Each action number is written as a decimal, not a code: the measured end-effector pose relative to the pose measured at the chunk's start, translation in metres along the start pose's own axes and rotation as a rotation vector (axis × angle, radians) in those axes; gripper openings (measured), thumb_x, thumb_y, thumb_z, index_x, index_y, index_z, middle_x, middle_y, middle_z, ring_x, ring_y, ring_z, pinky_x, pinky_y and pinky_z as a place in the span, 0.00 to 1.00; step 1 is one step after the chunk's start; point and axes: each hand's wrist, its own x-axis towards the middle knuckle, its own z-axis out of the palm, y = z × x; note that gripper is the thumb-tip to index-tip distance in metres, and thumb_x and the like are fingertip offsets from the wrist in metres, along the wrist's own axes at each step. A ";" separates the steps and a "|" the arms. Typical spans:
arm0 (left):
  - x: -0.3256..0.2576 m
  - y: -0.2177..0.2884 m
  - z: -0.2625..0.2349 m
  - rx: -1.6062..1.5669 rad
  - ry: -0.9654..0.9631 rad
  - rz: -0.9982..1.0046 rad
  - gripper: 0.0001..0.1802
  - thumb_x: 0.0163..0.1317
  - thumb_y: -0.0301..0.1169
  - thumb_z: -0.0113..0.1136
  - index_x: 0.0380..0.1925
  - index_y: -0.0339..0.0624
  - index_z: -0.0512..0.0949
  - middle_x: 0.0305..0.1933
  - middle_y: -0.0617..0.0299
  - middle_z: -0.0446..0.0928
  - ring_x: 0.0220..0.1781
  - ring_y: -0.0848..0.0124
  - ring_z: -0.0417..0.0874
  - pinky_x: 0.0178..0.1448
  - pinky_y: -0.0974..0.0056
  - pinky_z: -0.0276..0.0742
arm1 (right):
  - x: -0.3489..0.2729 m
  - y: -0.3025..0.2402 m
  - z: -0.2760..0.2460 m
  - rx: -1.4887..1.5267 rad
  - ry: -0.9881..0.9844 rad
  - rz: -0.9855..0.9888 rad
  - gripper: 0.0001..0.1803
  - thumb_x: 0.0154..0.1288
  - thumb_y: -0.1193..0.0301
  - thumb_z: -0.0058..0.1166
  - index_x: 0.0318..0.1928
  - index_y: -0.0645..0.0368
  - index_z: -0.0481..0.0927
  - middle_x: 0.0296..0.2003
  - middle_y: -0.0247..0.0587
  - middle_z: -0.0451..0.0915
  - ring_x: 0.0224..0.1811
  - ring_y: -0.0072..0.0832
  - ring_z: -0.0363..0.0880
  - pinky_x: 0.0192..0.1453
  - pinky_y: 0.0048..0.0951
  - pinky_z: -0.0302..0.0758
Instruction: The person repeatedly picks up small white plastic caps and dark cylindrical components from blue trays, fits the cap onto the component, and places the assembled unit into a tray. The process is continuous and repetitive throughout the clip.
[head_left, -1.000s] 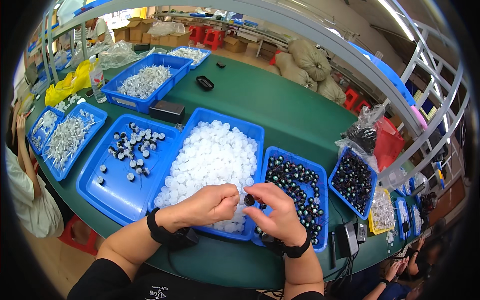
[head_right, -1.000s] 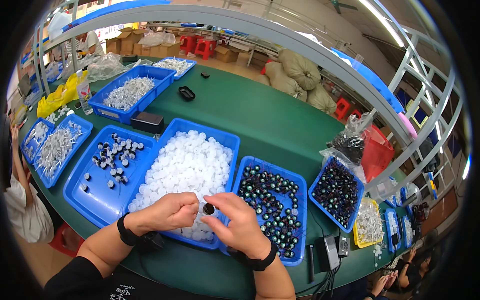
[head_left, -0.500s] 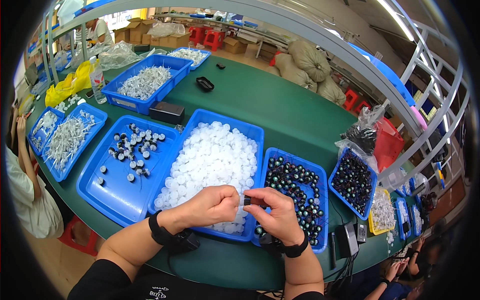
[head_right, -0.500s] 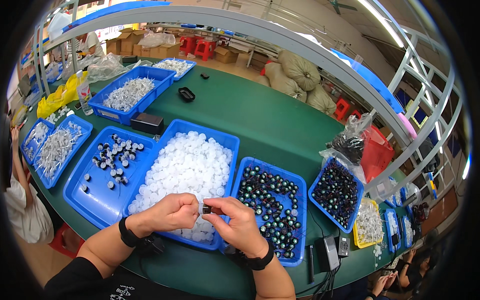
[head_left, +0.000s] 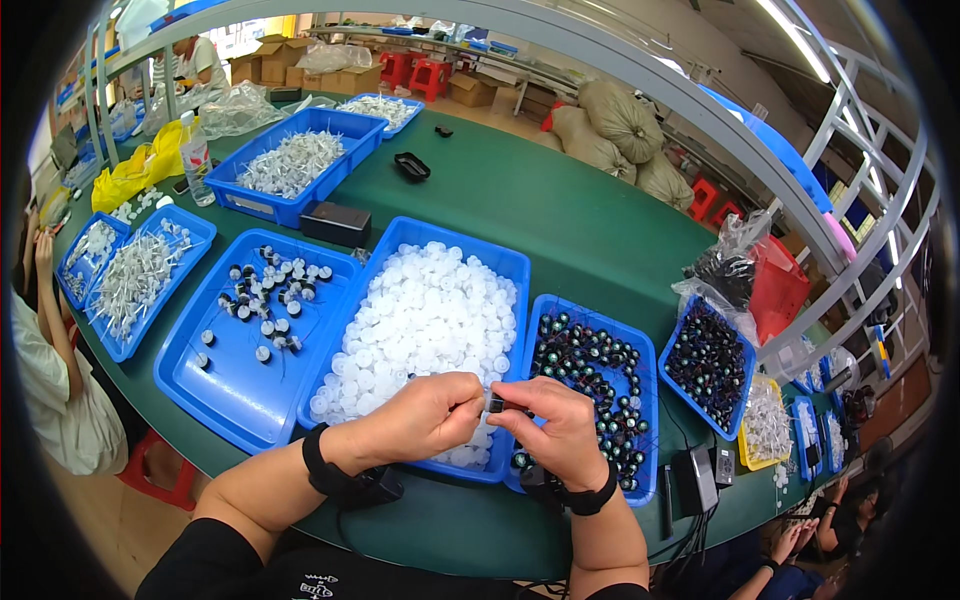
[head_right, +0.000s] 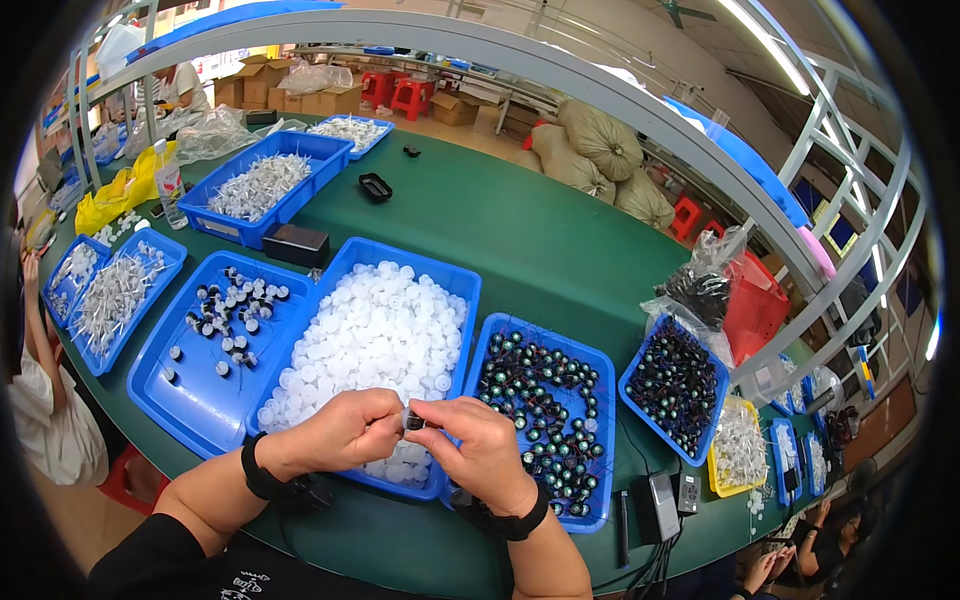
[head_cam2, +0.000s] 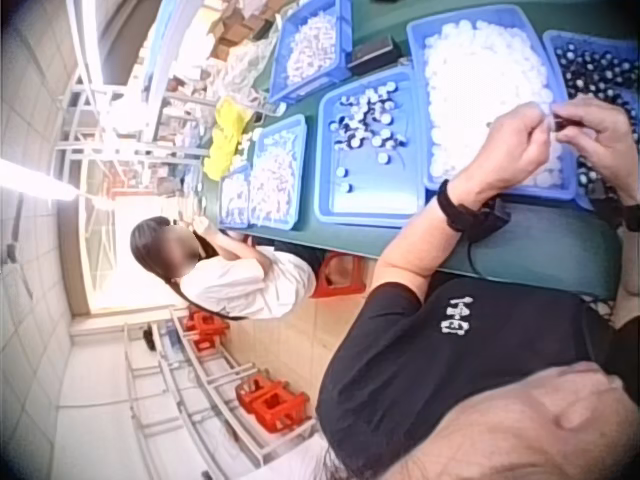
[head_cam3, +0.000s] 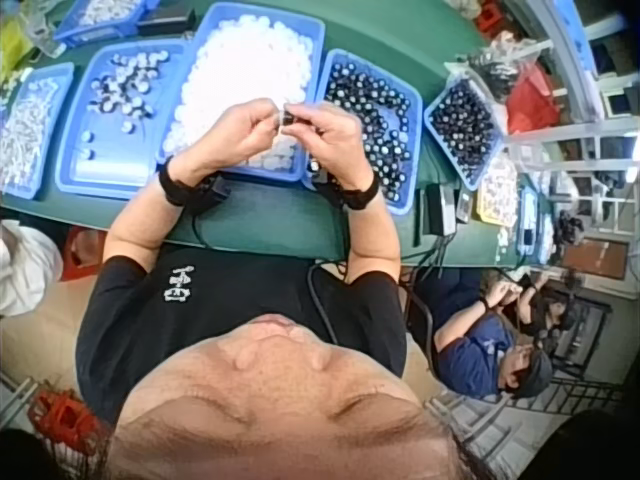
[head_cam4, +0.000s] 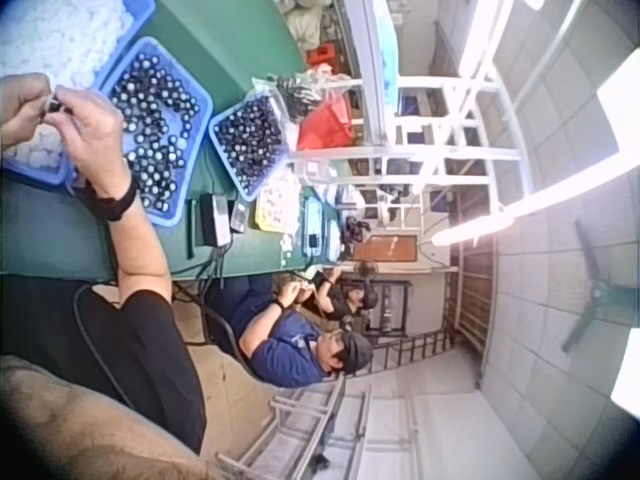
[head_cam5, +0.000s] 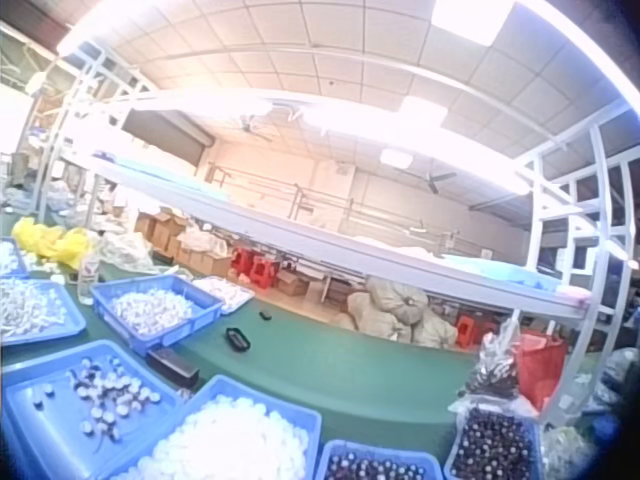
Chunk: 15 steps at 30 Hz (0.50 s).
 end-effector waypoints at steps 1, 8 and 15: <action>0.000 -0.001 0.002 0.017 0.024 0.030 0.06 0.61 0.25 0.51 0.25 0.38 0.69 0.24 0.55 0.69 0.26 0.63 0.71 0.33 0.61 0.69 | 0.000 -0.001 0.001 0.002 0.006 0.000 0.17 0.49 0.74 0.71 0.42 0.61 0.85 0.26 0.41 0.82 0.26 0.30 0.79 0.28 0.27 0.73; 0.002 -0.004 0.007 0.161 0.122 0.233 0.04 0.58 0.21 0.52 0.25 0.38 0.69 0.27 0.53 0.70 0.29 0.54 0.73 0.35 0.56 0.70 | 0.000 -0.002 0.002 -0.022 0.005 0.041 0.17 0.50 0.75 0.70 0.43 0.62 0.85 0.28 0.42 0.83 0.28 0.31 0.81 0.30 0.27 0.76; 0.000 -0.001 0.008 0.155 0.114 0.181 0.04 0.58 0.21 0.52 0.26 0.38 0.69 0.27 0.53 0.70 0.31 0.53 0.73 0.37 0.55 0.71 | 0.000 -0.003 0.001 0.124 -0.025 0.154 0.16 0.53 0.78 0.67 0.45 0.62 0.85 0.32 0.43 0.84 0.30 0.27 0.81 0.35 0.25 0.77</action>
